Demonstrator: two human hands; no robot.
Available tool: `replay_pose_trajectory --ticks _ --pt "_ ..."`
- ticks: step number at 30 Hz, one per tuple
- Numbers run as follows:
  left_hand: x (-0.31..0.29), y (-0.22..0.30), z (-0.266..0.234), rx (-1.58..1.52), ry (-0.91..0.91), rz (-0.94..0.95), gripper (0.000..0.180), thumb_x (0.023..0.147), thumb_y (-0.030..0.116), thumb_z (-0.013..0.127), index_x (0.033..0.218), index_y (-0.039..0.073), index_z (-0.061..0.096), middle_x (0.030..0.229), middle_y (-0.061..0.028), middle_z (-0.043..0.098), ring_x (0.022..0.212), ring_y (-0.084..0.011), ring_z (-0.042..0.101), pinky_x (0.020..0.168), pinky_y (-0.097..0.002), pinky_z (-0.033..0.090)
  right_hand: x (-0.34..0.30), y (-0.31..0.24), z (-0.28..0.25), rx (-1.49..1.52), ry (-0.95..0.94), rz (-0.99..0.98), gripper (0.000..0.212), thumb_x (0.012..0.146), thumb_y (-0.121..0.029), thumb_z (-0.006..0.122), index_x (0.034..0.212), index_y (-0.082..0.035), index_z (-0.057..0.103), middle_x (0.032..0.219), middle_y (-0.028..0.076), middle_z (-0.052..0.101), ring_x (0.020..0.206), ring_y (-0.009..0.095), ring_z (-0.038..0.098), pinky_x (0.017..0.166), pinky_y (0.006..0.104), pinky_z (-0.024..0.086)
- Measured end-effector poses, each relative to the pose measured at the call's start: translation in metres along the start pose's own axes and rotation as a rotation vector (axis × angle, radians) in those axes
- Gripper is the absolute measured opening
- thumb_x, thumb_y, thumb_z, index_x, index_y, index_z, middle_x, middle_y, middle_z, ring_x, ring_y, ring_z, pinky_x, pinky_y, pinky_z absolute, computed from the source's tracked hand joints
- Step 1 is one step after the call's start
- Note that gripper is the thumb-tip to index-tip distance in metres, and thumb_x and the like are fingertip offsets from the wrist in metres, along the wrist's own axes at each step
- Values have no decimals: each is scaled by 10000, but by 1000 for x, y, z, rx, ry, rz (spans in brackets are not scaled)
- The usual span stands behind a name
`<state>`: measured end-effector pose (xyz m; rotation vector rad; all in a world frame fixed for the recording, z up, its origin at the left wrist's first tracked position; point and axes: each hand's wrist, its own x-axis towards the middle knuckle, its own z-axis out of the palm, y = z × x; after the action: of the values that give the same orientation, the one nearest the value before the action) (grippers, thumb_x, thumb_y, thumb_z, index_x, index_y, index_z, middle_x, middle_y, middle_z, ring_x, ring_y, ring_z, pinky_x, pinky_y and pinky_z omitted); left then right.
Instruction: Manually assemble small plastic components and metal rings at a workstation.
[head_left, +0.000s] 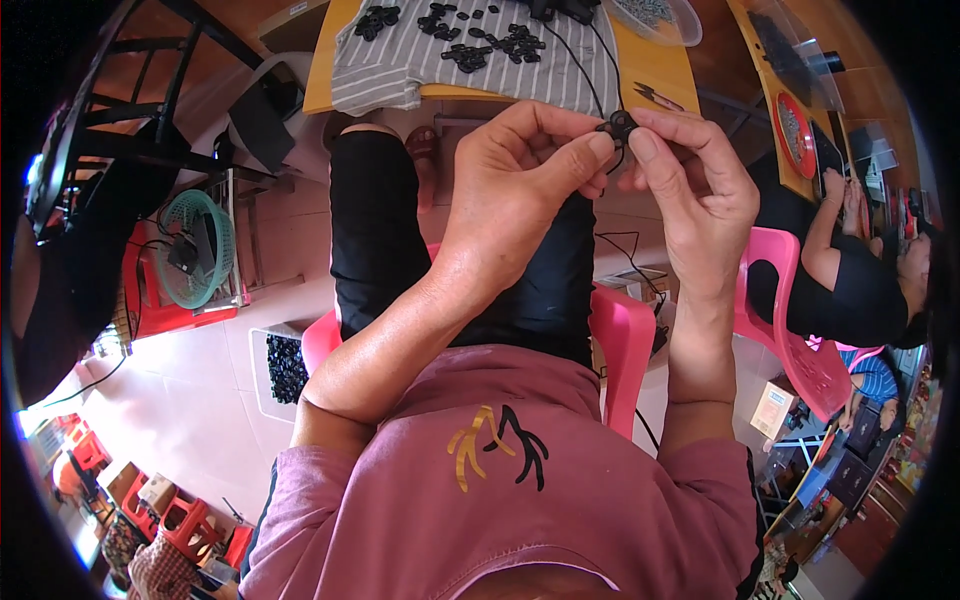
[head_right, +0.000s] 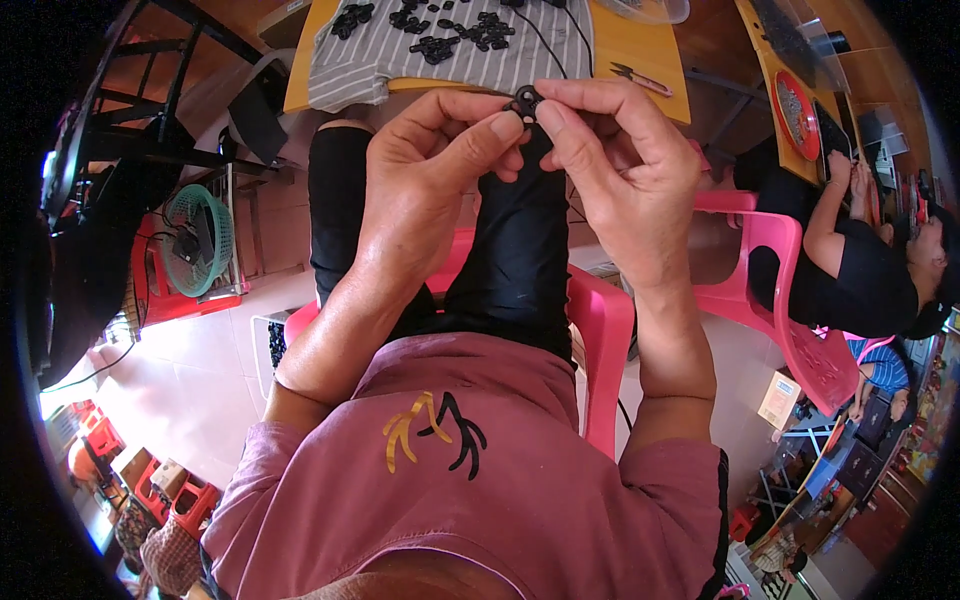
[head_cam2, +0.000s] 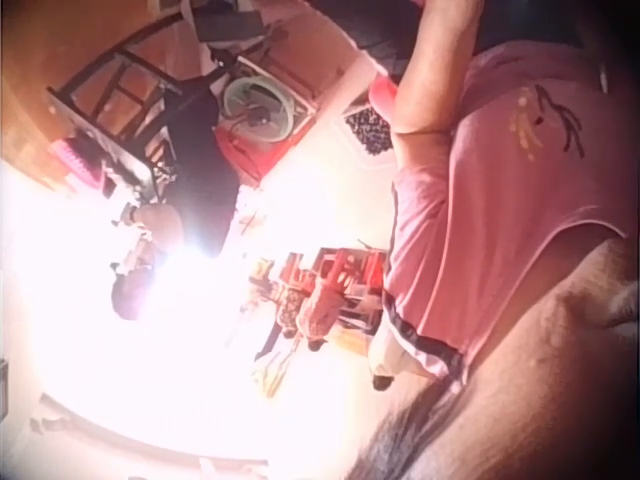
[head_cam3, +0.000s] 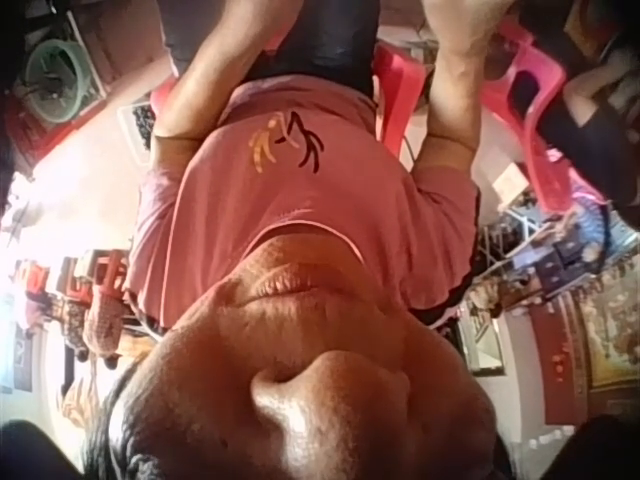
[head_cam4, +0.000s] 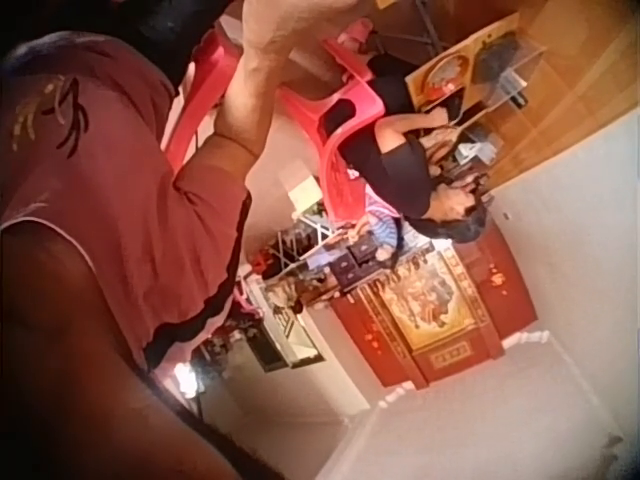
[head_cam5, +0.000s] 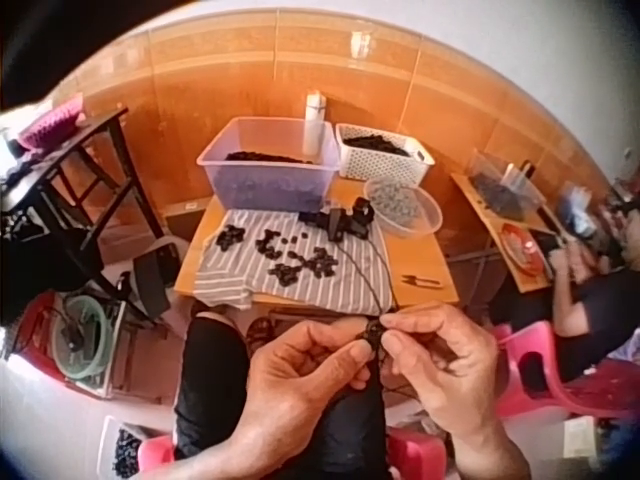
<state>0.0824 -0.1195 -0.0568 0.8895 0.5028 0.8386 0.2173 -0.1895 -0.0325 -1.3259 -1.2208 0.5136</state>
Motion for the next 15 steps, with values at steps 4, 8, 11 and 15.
replay_pose_trajectory --ticks 4,8,11,15 --pt "1 0 0 -16 1 3 157 846 58 645 969 -32 604 842 -91 657 699 -113 614 653 -216 492 0 -2 4 -6 18 12 152 860 18 598 1010 28 613 958 64 637 743 66 597 624 195 525" --pt "1 1 1 -13 15 5 161 845 66 650 965 -30 603 837 -89 656 694 -114 614 644 -211 490 0 -2 8 -18 11 25 148 859 27 594 1006 35 612 958 69 637 758 70 604 634 192 524" --pt "0 3 3 -48 59 8 121 839 25 640 918 -53 592 758 -65 628 671 -93 589 623 -205 491 0 3 9 -7 8 -5 146 856 40 593 1000 40 612 948 69 634 753 70 606 640 188 519" --pt "6 -2 -4 -63 3 32 119 840 9 636 935 -44 588 766 -68 627 680 -98 594 630 -210 497 3 0 10 55 13 28 138 854 23 605 991 33 617 919 58 633 723 67 601 632 186 512"
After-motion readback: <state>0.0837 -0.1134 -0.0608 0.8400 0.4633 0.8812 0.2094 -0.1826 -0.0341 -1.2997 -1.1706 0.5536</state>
